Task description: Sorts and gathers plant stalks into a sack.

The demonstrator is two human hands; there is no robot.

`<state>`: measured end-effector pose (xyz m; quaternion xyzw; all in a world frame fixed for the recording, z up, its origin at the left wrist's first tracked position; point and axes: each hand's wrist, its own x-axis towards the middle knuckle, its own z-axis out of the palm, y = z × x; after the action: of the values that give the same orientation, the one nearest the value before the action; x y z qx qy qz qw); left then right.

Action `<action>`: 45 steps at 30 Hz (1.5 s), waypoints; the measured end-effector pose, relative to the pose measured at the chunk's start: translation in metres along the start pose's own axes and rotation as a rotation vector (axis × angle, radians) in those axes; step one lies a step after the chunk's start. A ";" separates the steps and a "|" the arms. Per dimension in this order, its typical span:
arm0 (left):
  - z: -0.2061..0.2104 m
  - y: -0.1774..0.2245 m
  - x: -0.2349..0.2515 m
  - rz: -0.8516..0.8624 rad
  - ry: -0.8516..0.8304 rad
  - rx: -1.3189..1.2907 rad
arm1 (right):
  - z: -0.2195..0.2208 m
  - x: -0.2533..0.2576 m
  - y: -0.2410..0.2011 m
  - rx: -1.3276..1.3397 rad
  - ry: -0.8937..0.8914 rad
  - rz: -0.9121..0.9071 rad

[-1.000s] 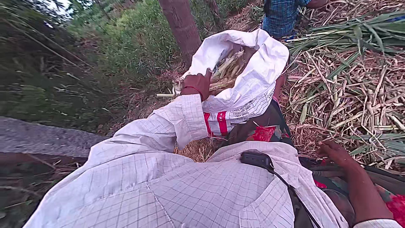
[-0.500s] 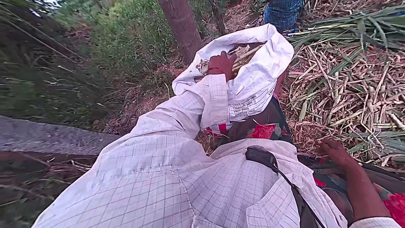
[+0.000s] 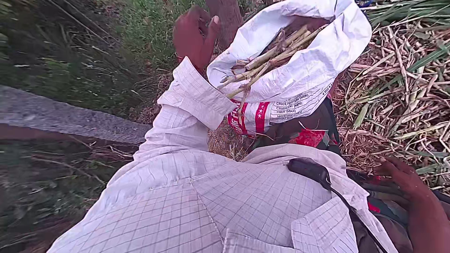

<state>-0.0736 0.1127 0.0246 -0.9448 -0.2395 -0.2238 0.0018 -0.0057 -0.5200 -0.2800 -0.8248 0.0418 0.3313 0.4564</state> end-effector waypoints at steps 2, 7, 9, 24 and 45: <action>-0.012 -0.058 -0.025 -0.408 -0.055 -0.012 | 0.001 0.003 -0.006 -0.011 -0.016 -0.015; 0.055 -0.121 -0.088 -0.847 -0.783 -0.552 | 0.012 0.018 -0.019 -0.047 -0.044 -0.034; 0.082 -0.104 -0.100 -0.831 -0.846 -0.751 | 0.015 0.020 -0.015 -0.068 -0.064 -0.016; -0.062 -0.083 -0.062 -0.285 -0.431 -0.127 | 0.008 -0.019 -0.002 0.006 0.049 -0.026; 0.005 0.062 -0.138 0.445 -0.198 0.320 | 0.003 -0.020 0.001 0.006 0.051 -0.073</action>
<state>-0.1516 -0.0039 -0.0323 -0.9790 -0.0575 -0.0841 0.1767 -0.0225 -0.5229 -0.2698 -0.8324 0.0243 0.2934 0.4695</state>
